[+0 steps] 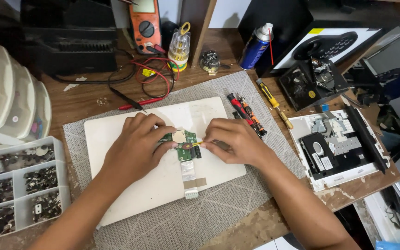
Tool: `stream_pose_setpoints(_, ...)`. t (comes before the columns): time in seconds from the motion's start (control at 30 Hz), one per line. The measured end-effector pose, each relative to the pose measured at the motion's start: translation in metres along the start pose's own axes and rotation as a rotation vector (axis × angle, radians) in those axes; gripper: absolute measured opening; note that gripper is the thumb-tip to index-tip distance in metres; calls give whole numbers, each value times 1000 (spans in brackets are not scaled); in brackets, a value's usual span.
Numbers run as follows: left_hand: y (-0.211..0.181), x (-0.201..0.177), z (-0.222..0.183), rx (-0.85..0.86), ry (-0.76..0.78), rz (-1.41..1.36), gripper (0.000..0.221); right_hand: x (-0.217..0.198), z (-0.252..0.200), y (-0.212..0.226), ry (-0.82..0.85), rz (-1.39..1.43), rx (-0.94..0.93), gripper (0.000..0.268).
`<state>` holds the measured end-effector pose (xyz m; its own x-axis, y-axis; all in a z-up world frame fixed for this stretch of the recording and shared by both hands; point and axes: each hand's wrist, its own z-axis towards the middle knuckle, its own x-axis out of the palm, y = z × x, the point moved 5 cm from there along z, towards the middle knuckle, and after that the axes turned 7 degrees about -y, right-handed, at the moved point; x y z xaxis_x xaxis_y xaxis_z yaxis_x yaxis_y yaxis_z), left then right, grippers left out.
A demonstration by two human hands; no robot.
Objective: Testing a circuit board with a multimeter and soldering a component
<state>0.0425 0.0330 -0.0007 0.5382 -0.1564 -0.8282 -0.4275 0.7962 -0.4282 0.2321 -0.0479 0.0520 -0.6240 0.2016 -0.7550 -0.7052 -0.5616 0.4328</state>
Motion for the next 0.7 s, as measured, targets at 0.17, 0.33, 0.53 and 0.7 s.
stream_pose_setpoints(0.17,0,0,0,-6,6,-5,27,6,6,10,22,25,21,15)
stream_pose_setpoints(0.33,-2,3,1,12,45,3,27,-1,9,9,73,75,113,16)
stream_pose_setpoints(0.53,-3,2,3,-9,93,29,28,-8,4,13,23,-111,-27,20)
stream_pose_setpoints(0.7,-1,0,1,-6,81,22,28,1,0,12,-50,-73,-46,20)
